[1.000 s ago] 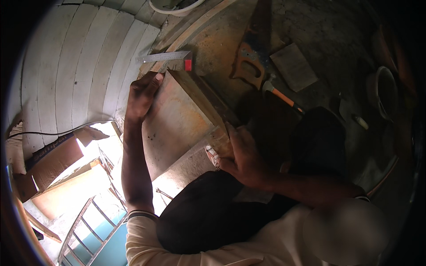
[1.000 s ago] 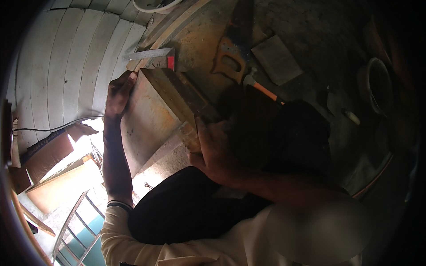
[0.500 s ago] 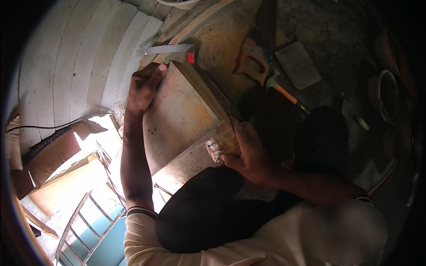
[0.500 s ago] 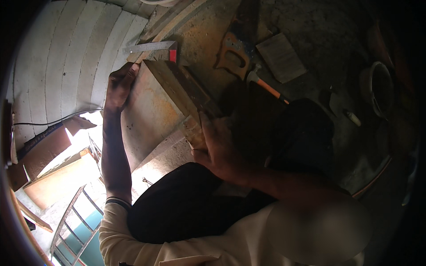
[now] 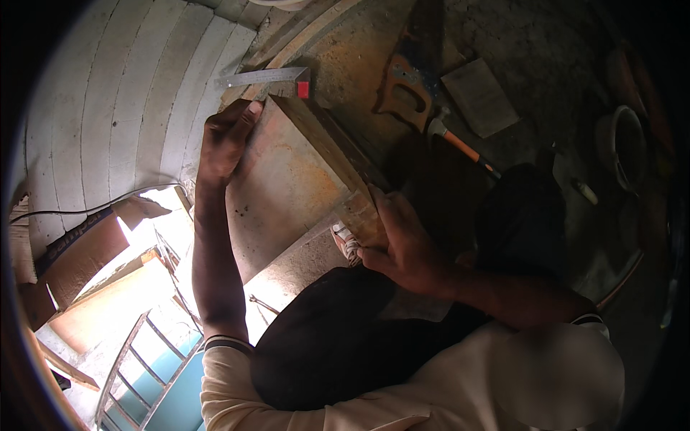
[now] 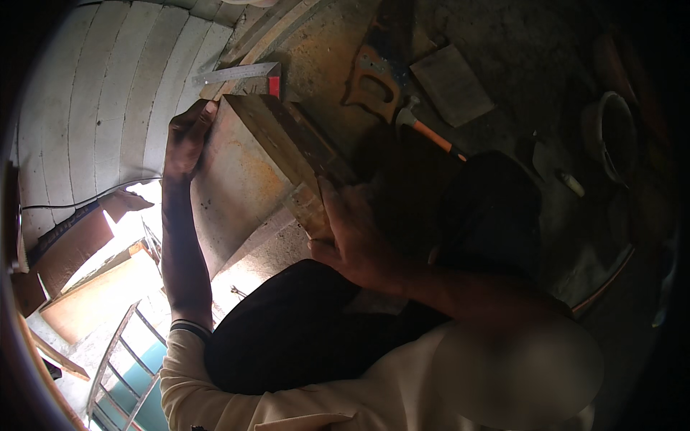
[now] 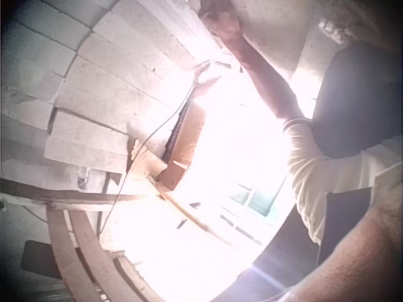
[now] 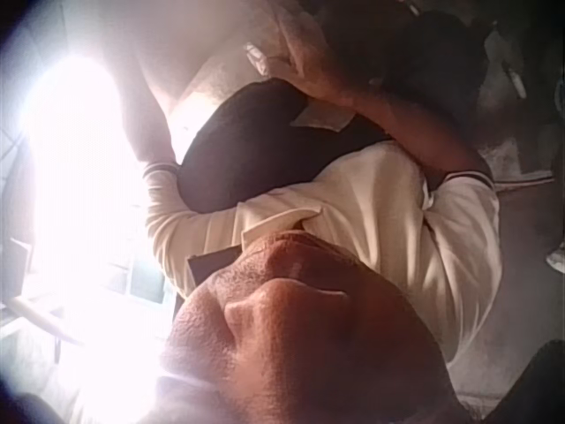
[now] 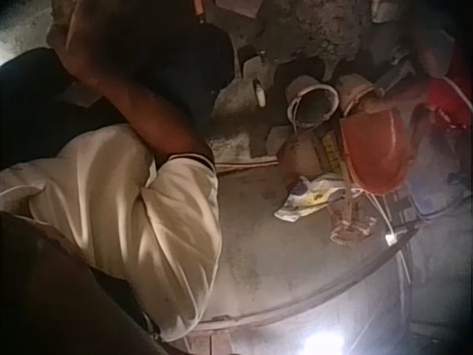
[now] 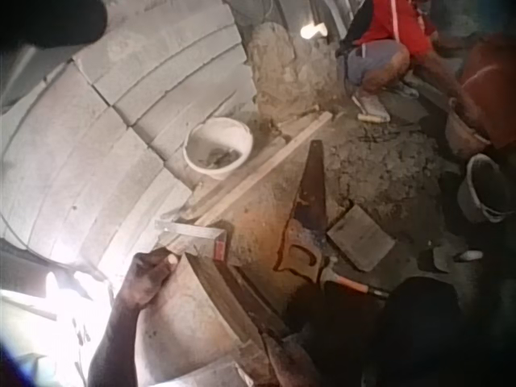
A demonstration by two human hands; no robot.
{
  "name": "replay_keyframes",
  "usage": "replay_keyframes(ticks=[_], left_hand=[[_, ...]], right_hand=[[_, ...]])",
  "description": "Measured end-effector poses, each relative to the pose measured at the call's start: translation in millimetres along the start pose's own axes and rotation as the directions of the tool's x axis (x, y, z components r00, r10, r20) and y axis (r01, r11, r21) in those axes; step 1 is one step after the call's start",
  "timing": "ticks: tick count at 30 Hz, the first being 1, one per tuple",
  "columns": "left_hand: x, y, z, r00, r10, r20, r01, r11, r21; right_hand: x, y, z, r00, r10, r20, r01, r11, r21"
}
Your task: The person assembles a wooden structure by positioning planks and using a hammer to drive nails into the wood. They repeatedly adjust the pieces and secure them together, then move a bucket and handle additional wooden boards.
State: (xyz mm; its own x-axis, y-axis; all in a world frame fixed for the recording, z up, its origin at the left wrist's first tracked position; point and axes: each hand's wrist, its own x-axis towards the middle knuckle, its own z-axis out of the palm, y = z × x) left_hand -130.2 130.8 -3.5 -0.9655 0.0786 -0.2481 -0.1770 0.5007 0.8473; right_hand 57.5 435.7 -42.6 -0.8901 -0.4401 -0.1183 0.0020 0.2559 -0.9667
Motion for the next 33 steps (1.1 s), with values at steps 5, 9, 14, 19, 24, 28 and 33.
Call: replay_keyframes(ticks=[5,9,14,19,24,28,33], left_hand=[[-1,2,-2,1.000,-0.013,-0.006,0.013,0.999,0.030],[0,6,-6,0.999,0.030,0.010,-0.031,0.988,0.151],[-2,12,1,0.998,-0.018,-0.062,0.029,0.984,0.176],[-6,12,11,0.991,-0.014,-0.135,0.036,0.986,0.161],[-8,1,16,0.980,0.077,-0.183,-0.073,0.997,0.034],[-10,-6,21,0.963,0.123,-0.241,-0.115,0.992,0.047],[-18,2,22,0.959,-0.042,-0.282,0.071,0.993,0.094]], right_hand=[[4,-3,-4,1.000,-0.019,-0.010,0.019,1.000,-0.008],[7,-9,-16,0.999,-0.038,0.018,0.040,0.993,-0.111],[26,-6,-65,0.996,0.081,0.040,-0.073,0.982,-0.175],[65,10,-152,0.866,0.461,-0.196,-0.490,0.860,-0.143],[85,26,-153,0.941,0.334,-0.064,-0.336,0.887,-0.315],[136,54,-114,0.976,0.113,0.185,-0.043,0.938,-0.344],[273,76,-75,0.945,0.188,0.269,-0.090,0.937,-0.338]])
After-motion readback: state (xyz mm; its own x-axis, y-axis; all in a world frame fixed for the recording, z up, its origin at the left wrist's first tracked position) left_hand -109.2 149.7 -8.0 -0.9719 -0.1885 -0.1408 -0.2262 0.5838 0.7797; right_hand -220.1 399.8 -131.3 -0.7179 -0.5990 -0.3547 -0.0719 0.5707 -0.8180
